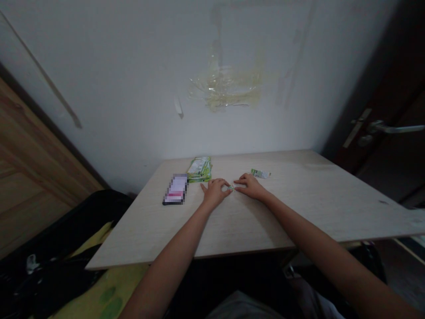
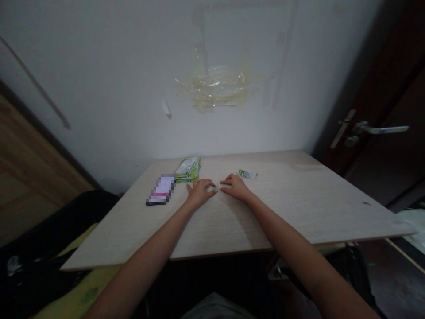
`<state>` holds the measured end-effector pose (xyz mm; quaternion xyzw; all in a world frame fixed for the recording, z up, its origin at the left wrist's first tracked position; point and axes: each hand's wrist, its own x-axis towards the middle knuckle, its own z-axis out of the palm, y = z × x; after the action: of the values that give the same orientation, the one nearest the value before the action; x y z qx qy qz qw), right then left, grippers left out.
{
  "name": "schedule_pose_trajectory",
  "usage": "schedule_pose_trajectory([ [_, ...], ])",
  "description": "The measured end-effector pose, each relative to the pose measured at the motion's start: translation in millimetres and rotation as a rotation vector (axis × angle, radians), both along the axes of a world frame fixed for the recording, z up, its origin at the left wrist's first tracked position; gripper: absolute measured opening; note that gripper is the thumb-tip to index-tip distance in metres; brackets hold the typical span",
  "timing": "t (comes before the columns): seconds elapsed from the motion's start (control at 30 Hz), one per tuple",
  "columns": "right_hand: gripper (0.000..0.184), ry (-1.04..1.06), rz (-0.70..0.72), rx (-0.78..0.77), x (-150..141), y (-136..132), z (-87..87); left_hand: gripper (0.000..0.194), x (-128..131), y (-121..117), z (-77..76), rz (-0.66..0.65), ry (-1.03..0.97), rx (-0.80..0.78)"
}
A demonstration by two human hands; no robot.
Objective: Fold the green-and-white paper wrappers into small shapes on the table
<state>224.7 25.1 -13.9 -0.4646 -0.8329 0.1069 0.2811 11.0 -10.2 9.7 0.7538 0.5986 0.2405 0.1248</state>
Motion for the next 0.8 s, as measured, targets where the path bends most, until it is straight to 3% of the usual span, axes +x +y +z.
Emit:
schedule_pose_trajectory([
  [0.3,0.028,0.088,0.014,-0.049,-1.3,1.4,0.6,0.021,2.1,0.5,-0.7,-0.002,-0.005,0.036],
  [0.57,0.029,0.327,0.031,-0.136,-2.5,0.7,2.5,0.02,3.6,3.4,-1.3,0.031,-0.053,0.017],
  [0.8,0.022,0.412,0.005,-0.142,-5.3,-4.0,7.5,0.017,1.6,6.5,-0.7,0.028,-0.092,0.052],
])
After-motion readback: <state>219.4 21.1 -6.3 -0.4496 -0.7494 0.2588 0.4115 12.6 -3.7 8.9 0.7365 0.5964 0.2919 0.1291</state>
